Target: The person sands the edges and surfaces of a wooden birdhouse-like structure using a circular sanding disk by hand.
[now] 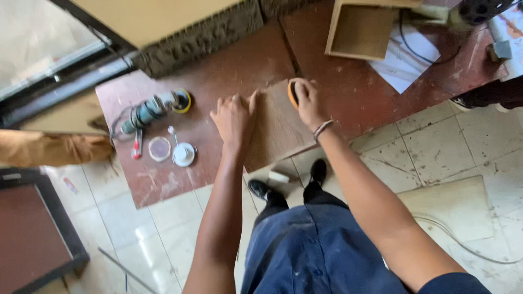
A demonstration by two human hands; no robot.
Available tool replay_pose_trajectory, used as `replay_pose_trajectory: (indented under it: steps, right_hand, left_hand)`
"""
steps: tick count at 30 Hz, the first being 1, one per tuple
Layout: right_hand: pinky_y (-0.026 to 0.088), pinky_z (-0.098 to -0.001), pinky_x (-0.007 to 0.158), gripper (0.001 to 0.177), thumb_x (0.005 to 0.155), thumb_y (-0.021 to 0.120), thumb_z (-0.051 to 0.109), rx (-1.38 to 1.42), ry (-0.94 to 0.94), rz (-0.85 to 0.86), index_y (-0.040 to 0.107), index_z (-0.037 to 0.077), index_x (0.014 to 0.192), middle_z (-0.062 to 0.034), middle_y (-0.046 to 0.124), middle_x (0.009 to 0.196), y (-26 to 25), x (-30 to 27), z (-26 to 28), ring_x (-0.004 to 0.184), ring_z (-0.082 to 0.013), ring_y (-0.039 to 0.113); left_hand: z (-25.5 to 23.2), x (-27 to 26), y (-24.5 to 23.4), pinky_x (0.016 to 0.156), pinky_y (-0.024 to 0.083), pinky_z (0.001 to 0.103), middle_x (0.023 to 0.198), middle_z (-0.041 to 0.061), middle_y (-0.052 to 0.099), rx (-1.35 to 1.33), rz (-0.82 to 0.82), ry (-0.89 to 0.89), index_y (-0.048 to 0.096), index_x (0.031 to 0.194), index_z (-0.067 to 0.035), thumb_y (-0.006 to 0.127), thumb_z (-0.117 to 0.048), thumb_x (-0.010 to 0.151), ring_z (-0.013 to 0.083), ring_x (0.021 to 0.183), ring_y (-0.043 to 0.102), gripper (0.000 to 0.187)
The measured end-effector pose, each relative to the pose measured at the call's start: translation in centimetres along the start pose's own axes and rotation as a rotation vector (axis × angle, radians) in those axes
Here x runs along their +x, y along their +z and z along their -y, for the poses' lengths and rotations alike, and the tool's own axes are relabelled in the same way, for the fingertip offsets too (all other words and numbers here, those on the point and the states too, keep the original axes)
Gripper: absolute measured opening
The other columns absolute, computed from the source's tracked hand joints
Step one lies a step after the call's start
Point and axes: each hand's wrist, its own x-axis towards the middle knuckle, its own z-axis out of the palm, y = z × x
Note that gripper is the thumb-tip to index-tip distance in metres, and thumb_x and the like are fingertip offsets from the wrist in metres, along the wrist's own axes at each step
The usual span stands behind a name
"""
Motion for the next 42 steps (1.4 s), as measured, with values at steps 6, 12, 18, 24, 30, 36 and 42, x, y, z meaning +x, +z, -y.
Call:
replay_pose_trajectory:
  steps: [6, 12, 18, 24, 30, 36, 42]
  right_hand:
    - [0.046, -0.0510, 0.098, 0.037, 0.113, 0.044, 0.026, 0.018, 0.116, 0.046, 0.061, 0.000, 0.132, -0.0192, 0.061, 0.110, -4.0, -9.6, 1.5, 0.106, -0.0362, 0.060]
    - [0.046, -0.0432, 0.092, 0.028, 0.108, 0.055, 0.024, -0.021, -0.035, 0.032, 0.064, 0.005, 0.126, -0.0121, 0.057, 0.103, -4.7, -11.7, 0.4, 0.099, -0.0329, 0.059]
    - [0.048, -0.0466, 0.092, 0.034, 0.111, 0.041, 0.026, -0.064, -0.061, 0.061, 0.061, 0.002, 0.125, -0.0148, 0.058, 0.104, -5.6, -11.7, 2.7, 0.092, -0.0312, 0.061]
    - [0.048, -0.0561, 0.091, 0.024, 0.111, 0.045, 0.017, -0.062, -0.118, -0.047, 0.060, 0.000, 0.119, -0.0228, 0.062, 0.102, -2.3, -4.7, 1.4, 0.099, -0.0456, 0.062]
    - [0.050, -0.0553, 0.091, 0.025, 0.112, 0.043, 0.017, -0.064, -0.166, -0.016, 0.058, -0.002, 0.118, -0.0253, 0.063, 0.103, -2.3, -3.4, 2.9, 0.098, -0.0440, 0.063]
    - [0.049, -0.0441, 0.095, 0.022, 0.106, 0.047, 0.015, -0.141, -0.081, 0.065, 0.060, 0.005, 0.119, -0.0133, 0.060, 0.105, -5.9, -13.3, 3.4, 0.099, -0.0355, 0.062]
    - [0.048, -0.0486, 0.093, 0.016, 0.105, 0.049, 0.008, -0.047, -0.279, -0.108, 0.057, 0.002, 0.118, -0.0164, 0.056, 0.103, -0.2, 0.9, -0.7, 0.101, -0.0407, 0.061]
  left_hand:
    - [-0.2, 0.2, -0.2, 0.074, 0.054, 0.050, 0.071, 0.005, 0.069, -0.031, 0.023, 0.000, 0.068, 0.074, -0.018, 0.056, -0.069, 0.093, 0.0258, 0.086, 0.068, 0.056]
    - [-3.5, 2.3, -4.1, 0.109, 0.032, 0.058, 0.066, 0.012, 0.071, -0.135, 0.078, 0.113, 0.073, 0.068, -0.014, 0.054, -0.057, 0.098, 0.0309, 0.077, 0.073, 0.056]
    - [-4.1, 3.0, -1.7, 0.061, 0.057, 0.053, 0.058, 0.019, 0.068, -0.135, 0.350, 0.027, 0.074, 0.064, -0.010, 0.046, -0.054, 0.096, 0.0430, 0.064, 0.074, 0.061]
    - [-4.2, 2.3, 0.2, 0.055, 0.056, 0.052, 0.056, 0.014, 0.067, -0.112, 0.384, 0.091, 0.073, 0.063, -0.014, 0.041, -0.057, 0.098, 0.0391, 0.061, 0.074, 0.064]
    - [-4.1, 2.7, -0.4, 0.057, 0.058, 0.046, 0.055, 0.014, 0.067, -0.091, 0.366, 0.081, 0.075, 0.063, -0.017, 0.041, -0.055, 0.099, 0.0377, 0.061, 0.075, 0.063]
    - [-4.7, 2.2, -0.4, 0.061, 0.057, 0.053, 0.062, 0.018, 0.069, -0.145, 0.472, 0.077, 0.076, 0.065, -0.015, 0.036, -0.058, 0.098, 0.0431, 0.067, 0.075, 0.067]
    - [-4.8, 2.7, -2.4, 0.064, 0.060, 0.050, 0.064, 0.017, 0.071, -0.035, 0.381, 0.083, 0.077, 0.071, -0.010, 0.039, -0.055, 0.099, 0.0402, 0.067, 0.076, 0.065]
